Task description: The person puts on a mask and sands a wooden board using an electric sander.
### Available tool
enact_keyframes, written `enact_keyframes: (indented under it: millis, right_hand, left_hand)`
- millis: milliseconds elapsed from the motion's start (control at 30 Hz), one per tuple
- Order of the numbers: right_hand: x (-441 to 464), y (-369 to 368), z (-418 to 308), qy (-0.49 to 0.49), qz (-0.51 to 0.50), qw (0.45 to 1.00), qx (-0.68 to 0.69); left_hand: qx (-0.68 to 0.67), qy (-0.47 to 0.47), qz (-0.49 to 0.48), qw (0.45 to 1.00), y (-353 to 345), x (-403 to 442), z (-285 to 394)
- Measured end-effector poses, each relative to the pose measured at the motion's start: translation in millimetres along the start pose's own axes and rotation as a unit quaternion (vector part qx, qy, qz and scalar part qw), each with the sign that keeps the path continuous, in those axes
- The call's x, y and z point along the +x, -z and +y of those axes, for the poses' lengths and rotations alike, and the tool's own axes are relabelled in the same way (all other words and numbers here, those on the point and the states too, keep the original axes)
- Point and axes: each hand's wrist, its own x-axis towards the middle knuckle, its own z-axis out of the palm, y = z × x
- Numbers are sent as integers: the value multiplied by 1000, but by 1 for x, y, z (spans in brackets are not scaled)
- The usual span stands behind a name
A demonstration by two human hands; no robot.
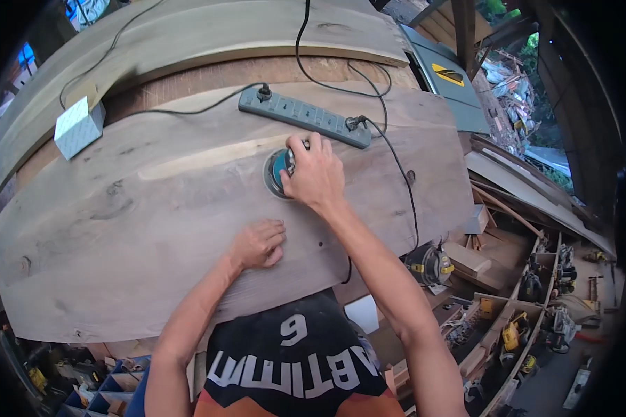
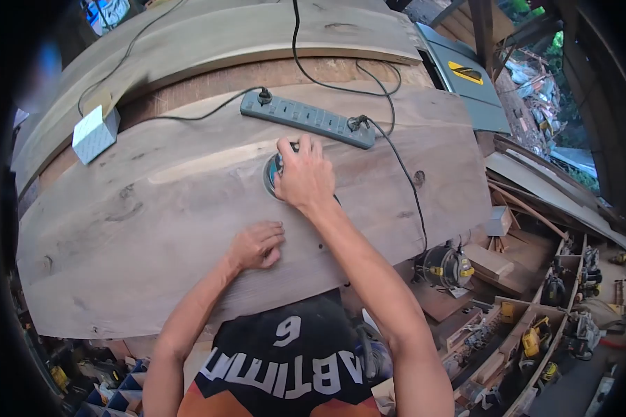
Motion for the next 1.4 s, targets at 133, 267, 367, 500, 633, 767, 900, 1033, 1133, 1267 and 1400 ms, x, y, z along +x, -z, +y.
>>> enact_keyframes:
  millis: [133,267,367,500,633,767,900,1033,1133,1267,1400]
  right_hand:
    - [4,-2,-5,6,2,1000,-20]
    - [3,-6,-12,34,-3,999,-10]
    - [2,-9,-17,18,2,999,-27]
    - [1,-1,-26,3,-39,999,-20]
    - [5,-7,-24,6,-31,999,-38]
    - [-17,10,-17,0,-84,995,-48]
    - [-69,35,-19,3,-182,983,-18]
    - [-99,35,-27,28,-173,985,2]
    - [-91,29,-28,27,-144,989,9]
    - [-59,21,-16,34,-137,990,-1]
    - [-57,37,-9,21,-204,979,-6]
  left_hand:
    - [-21,-6,12,1000,-3,-2,2]
    - [-29,10,25,999,0,1,2]
    - [-33,17,28,999,-5,-2,4]
    - [-26,-24,39,999,-3,-1,2]
    - [-42,9,-13,999,-1,-7,6]
    - [-24,111,128,985,-4,0,36]
    - [-50,269,184,944,-29,9,96]
    - [-63,328,291,897,-59,26,116]
    - [-34,344,319,882,-64,35,103]
    - [-31,364,249,897,-36,56,75]
    - [-37,358,232,904,-43,59,80]
